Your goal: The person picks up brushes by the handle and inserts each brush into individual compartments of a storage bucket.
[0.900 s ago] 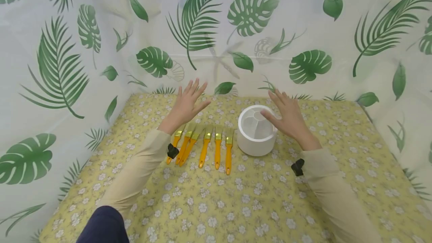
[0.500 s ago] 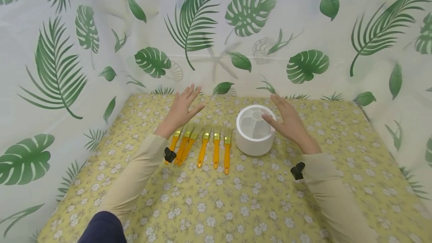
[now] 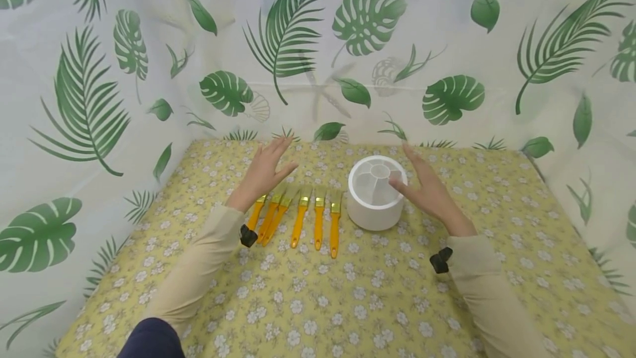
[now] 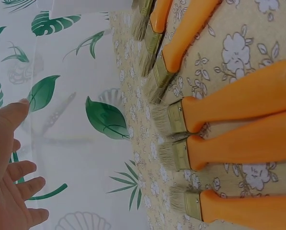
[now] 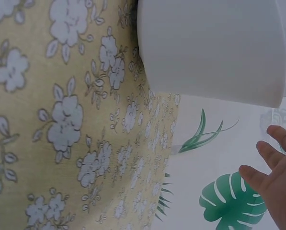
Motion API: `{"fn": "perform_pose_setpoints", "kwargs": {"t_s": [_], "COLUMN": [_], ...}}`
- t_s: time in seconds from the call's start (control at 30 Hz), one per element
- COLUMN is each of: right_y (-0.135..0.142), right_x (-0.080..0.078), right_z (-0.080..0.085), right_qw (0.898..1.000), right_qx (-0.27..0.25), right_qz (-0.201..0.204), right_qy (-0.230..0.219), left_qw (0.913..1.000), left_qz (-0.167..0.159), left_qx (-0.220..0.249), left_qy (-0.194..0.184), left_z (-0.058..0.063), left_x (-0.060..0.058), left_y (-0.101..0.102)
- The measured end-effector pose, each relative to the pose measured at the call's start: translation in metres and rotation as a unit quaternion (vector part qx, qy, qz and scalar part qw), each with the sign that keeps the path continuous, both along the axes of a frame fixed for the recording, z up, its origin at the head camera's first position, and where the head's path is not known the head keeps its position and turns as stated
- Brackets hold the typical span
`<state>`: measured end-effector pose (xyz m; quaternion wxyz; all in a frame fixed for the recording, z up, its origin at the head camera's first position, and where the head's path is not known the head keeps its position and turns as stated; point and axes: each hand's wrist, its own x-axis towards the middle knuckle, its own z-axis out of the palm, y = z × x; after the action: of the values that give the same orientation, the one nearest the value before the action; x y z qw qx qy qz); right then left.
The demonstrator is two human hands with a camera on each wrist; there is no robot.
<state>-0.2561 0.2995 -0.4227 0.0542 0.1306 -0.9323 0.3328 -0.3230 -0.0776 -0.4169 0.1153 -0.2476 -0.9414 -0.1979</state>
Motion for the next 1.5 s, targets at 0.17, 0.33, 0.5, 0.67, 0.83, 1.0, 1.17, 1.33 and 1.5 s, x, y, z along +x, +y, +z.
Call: {"fn": "perform_pose_setpoints", "kwargs": {"t_s": [0.17,0.33,0.5,0.67,0.83,1.0,1.17,1.33,1.5], "right_y": [0.001,0.003,0.003,0.005,0.007,0.007,0.007,0.006,0.006], "right_x": [0.002,0.003,0.005,0.006,0.007,0.008,0.01,0.011,0.013], "right_z": [-0.004,-0.008,-0.013,-0.018,-0.022,-0.025,-0.027,-0.028,-0.033], "right_qw": [1.0,1.0,0.999,0.999,0.999,0.999,0.999,0.999,0.998], "right_qx": [-0.01,-0.025,-0.04,-0.045,-0.039,-0.037,-0.038,-0.044,-0.055], "right_qz": [0.005,0.009,0.015,0.015,0.011,0.011,0.012,0.016,0.021], "right_qy": [-0.004,-0.006,-0.001,0.002,-0.008,-0.008,-0.012,-0.02,-0.03], "left_qw": [0.9998,0.9998,0.9998,0.9994,0.9981,0.9974,0.9958,0.9955,0.9948], "left_qz": [0.002,0.001,-0.001,0.01,0.023,0.033,0.052,0.063,0.065], "left_qx": [0.018,0.02,0.019,0.034,0.048,0.048,0.053,0.051,0.055], "left_qy": [-0.002,-0.005,0.0,-0.002,-0.029,-0.043,-0.054,-0.048,-0.055], "left_z": [-0.004,-0.009,-0.016,-0.024,-0.028,-0.032,-0.038,-0.044,-0.049], "left_x": [0.002,0.006,0.009,0.007,0.01,0.012,0.014,0.016,0.017], "left_y": [-0.004,-0.01,-0.015,-0.019,-0.025,-0.029,-0.034,-0.038,-0.041]}}
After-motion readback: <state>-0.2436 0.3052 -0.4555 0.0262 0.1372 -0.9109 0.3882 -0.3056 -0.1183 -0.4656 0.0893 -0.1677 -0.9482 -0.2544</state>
